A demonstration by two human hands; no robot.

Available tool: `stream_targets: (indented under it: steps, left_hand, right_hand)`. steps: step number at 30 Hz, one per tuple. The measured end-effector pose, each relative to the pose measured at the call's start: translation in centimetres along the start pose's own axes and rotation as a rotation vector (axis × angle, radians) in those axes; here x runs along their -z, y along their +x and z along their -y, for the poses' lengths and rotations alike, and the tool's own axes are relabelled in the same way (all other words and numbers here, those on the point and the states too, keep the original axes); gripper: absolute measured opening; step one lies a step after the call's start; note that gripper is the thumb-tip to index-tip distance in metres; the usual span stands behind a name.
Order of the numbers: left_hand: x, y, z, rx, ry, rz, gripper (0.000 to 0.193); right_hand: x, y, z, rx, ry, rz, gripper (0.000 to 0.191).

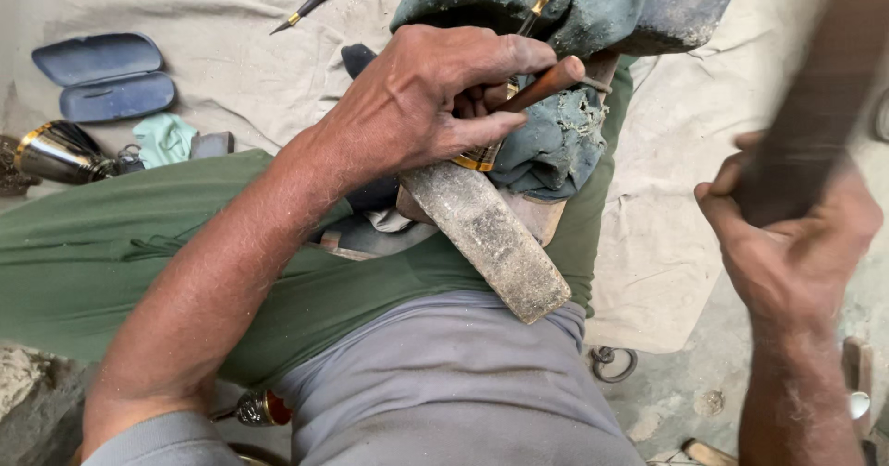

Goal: The person sits cross-legged on the floor holding a small engraved brass bell against a stone on their lap. They position a punch on the bell's surface and repeatedly strike the punch with a wooden mallet, repositioning the punch around the bell to work the metal.

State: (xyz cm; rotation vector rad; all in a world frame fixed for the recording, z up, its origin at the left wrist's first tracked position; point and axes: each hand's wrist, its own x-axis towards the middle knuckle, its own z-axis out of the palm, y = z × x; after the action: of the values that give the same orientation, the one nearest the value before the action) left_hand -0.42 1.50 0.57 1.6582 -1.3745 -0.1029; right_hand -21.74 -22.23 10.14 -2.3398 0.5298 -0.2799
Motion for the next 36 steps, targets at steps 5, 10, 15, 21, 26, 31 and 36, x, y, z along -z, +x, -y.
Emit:
stream_targets:
  steps: [5, 10, 15, 21, 26, 31, 36]
  left_hand:
    - [0.4, -0.2, -0.7, 0.034, -0.043, -0.006, 0.048]
    - [1.1, -1.3, -1.8, 0.270, -0.265, -0.228, 0.043]
    - [0.4, -1.1, -1.9, 0.349, -0.287, -0.160, 0.052]
    - [-0.4, -0.9, -2.1, 0.343, -0.175, -0.171, 0.046]
    - [-0.7, -0.9, -2.8, 0.351, -0.090, -0.180, 0.041]
    - [-1.0, -0.7, -3.0, 0.302, 0.011, -0.169, 0.055]
    - [-0.9, -0.5, -2.6, 0.263, -0.007, -0.152, 0.057]
  right_hand:
    - [0.4, -1.8, -3.5, 0.188, -0.453, 0.051, 0.024]
    - [-5.1, -4.8, -6.4, 0.140, 0.548, -0.098, 0.038]
    - [-11.6, -4.7, -8.7, 0.027, 0.717, 0.038, 0.045]
    - [-5.0, -1.7, -6.5, -0.161, 0.362, 0.037, 0.025]
    - [0.8, 0.1, -1.3, -0.100, -0.021, 0.102, 0.049]
    - [1.9, 1.3, 2.7, 0.050, -0.314, 0.133, 0.064]
    - [2.3, 2.2, 4.3, 0.086, -0.496, 0.224, 0.058]
